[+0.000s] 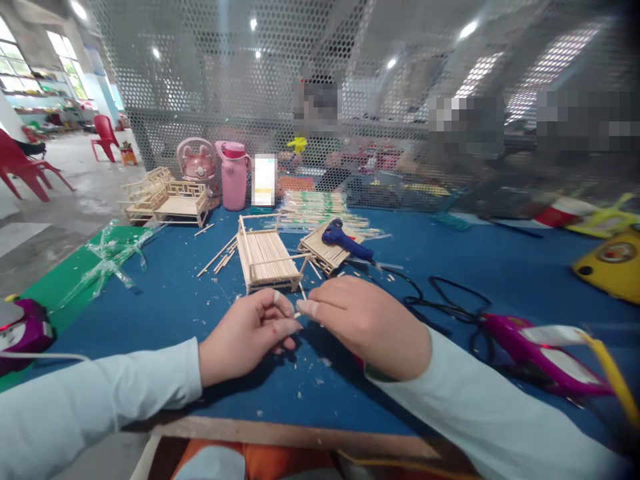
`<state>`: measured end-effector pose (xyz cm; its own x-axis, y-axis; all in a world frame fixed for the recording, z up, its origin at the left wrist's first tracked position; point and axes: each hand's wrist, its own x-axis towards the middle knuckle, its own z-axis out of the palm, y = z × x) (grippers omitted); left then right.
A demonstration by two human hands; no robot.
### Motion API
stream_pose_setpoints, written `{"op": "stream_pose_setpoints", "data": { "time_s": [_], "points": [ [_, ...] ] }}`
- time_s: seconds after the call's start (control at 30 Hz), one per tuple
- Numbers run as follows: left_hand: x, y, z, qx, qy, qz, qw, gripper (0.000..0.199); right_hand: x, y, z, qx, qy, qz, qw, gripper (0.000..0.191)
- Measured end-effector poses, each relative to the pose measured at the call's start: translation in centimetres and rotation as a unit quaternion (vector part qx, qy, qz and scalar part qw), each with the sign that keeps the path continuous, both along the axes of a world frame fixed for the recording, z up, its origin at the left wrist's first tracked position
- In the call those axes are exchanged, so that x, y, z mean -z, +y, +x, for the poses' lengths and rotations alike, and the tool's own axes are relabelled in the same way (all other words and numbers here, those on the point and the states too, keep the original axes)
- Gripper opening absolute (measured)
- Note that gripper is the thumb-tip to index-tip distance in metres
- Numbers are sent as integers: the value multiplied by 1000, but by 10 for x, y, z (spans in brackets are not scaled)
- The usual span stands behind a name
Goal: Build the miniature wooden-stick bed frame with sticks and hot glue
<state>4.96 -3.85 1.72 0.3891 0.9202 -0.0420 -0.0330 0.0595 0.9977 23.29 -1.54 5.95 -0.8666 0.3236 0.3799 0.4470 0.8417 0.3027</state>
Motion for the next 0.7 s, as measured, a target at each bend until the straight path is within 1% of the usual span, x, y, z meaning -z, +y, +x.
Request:
{"op": "stream_pose_setpoints", "data": {
  "time_s": [0.07, 0.1, 0.13, 0.17, 0.2, 0.23, 0.27, 0.3, 0.37, 0.47, 0.57, 0.63, 0.7],
  "points": [
    [-8, 1, -11, -19, 39, 41, 998, 21, 3, 13, -3, -19, 16, 22, 999, 39],
    [-11, 3, -17, -44, 54, 73, 995, 20, 6, 18, -4, -20, 42, 37, 998, 38],
    [-14, 5, -23, -86, 60, 107, 989, 21, 10, 23, -4, -14, 75, 53, 996, 35],
    [-15, 9, -29, -141, 54, 139, 979, 22, 14, 27, -4, -3, 108, 68, 992, 32],
    [-17, 14, -34, -210, 31, 164, 963, 25, 19, 30, -4, 13, 136, 83, 987, 28],
    [-17, 19, -38, -279, -2, 168, 946, 27, 23, 33, -4, 33, 154, 96, 983, 25],
    [-18, 26, -41, -330, -39, 161, 929, 28, 26, 34, -4, 53, 162, 105, 980, 22],
    [-17, 34, -43, -350, -66, 146, 923, 26, 29, 36, -4, 71, 164, 113, 977, 20],
    [-15, 48, -41, -363, -76, 101, 923, 20, 34, 36, -6, 99, 163, 118, 974, 18],
    [-7, 60, -34, -343, -80, 17, 936, 15, 36, 35, -11, 129, 169, 120, 970, 17],
    [3, 58, -32, -311, -94, -29, 945, 15, 38, 34, -16, 143, 166, 129, 967, 17],
    [8, 54, -35, -273, -88, -35, 957, 18, 39, 33, -19, 158, 163, 138, 964, 16],
    [11, 49, -39, -227, -75, -36, 970, 23, 40, 33, -21, 175, 163, 144, 960, 16]
  ]
}}
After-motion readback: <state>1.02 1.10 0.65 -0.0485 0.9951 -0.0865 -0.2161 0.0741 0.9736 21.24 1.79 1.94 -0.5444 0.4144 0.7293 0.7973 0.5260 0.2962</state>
